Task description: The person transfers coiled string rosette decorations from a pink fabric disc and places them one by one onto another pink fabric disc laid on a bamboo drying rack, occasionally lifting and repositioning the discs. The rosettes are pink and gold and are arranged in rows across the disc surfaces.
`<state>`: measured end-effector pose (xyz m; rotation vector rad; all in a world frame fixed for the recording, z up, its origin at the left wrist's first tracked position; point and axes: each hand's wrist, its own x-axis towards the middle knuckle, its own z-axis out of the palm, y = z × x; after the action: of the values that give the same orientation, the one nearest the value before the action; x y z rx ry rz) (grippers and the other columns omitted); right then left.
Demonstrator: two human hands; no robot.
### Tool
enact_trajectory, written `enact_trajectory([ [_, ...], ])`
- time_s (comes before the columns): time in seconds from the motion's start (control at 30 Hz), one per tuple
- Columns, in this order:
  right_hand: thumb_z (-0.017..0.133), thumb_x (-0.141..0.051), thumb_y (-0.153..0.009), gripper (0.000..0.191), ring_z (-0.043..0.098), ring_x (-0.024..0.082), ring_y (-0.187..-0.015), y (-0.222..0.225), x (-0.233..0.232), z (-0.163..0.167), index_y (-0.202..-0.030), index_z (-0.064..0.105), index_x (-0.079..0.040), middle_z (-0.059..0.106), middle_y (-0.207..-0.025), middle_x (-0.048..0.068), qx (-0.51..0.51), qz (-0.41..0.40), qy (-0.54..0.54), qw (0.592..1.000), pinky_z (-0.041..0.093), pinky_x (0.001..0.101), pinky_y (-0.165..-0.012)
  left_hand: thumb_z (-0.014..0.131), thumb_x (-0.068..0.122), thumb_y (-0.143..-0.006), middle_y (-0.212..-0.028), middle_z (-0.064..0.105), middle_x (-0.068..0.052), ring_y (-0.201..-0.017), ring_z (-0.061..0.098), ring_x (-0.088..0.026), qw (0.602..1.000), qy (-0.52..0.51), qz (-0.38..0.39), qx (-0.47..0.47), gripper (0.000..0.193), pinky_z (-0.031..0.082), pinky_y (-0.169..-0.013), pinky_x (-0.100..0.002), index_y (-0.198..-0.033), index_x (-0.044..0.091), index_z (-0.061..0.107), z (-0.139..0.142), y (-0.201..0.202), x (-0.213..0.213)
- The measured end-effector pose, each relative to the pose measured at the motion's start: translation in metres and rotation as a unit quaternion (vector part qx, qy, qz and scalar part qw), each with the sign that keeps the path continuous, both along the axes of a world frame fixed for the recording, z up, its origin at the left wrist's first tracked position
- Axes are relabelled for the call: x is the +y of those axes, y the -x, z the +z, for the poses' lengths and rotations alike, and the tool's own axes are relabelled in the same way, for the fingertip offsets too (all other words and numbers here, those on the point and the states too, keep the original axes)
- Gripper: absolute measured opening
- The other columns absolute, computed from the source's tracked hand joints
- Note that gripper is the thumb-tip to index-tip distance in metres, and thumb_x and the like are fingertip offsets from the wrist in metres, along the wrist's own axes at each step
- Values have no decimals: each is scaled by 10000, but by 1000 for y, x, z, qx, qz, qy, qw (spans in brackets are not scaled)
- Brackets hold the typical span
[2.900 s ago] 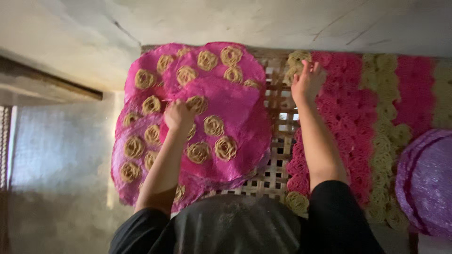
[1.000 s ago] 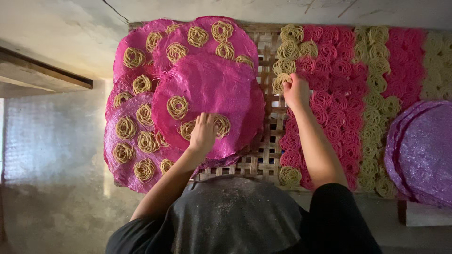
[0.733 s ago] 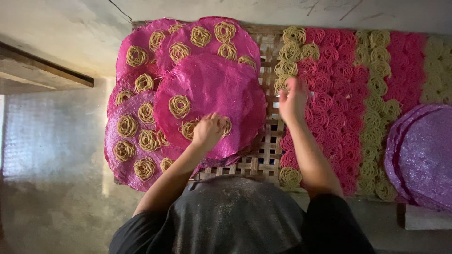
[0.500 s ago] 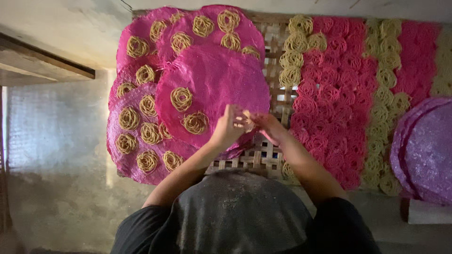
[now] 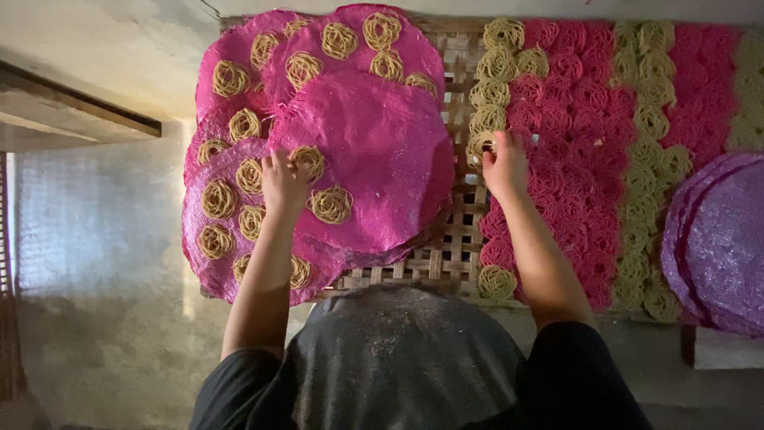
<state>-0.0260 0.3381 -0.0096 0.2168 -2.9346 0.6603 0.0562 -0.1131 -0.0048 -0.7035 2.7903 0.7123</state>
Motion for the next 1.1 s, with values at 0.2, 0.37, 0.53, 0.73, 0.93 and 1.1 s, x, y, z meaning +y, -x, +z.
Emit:
enact_trajectory([
  [0.2,780,-72,-888,534,606,438,-1042,-21,-28,22,-1338,496,-28,514,-1185,260,137,29,-21,990,558,488,-752,653,249,-951,-1192,618,-161,-1004,628,-319,965,212,-154,-11,316,586,-786,-421,-1225,97,612,-4,23,4],
  [0.37,707,-81,-995,309,661,173,-820,-47,-102,0,-1283,601,-51,690,-1074,108,-49,113,222,967,598,307,-693,541,189,-1090,-1047,662,-119,-809,641,-194,998,-6,-28,60,174,605,-635,-298,-1123,37,619,10,20,55],
  [0.53,611,-300,-1022,345,693,152,-880,-66,-167,-30,-1240,698,-47,737,-995,90,-413,33,591,692,579,309,-845,617,47,-921,-1008,656,-113,-762,653,-189,966,-223,-103,80,184,614,-574,-276,-1102,26,591,49,-7,121],
  [0.73,674,-307,-1021,314,651,134,-872,-56,-124,-26,-1186,704,-42,713,-1016,48,-394,2,454,800,541,398,-878,674,191,-970,-1242,615,-150,-923,686,-257,965,-187,-177,54,425,628,-698,-334,-1310,-13,522,75,-46,127],
  [0.93,657,-210,-1009,155,659,236,-698,-65,-20,-11,-1044,667,-59,709,-914,84,-193,13,134,972,565,451,-623,706,165,-870,-1457,480,-225,-1338,462,-365,966,69,-209,138,654,446,-1117,-486,-1442,-50,472,51,-70,64],
  [1.1,773,-128,-912,222,683,370,-844,-66,-4,-2,-1011,610,-13,677,-924,163,9,5,44,999,546,491,-704,625,150,-1000,-1334,510,-213,-1242,509,-349,990,18,-141,26,443,508,-1048,-473,-1405,6,524,33,-69,51],
])
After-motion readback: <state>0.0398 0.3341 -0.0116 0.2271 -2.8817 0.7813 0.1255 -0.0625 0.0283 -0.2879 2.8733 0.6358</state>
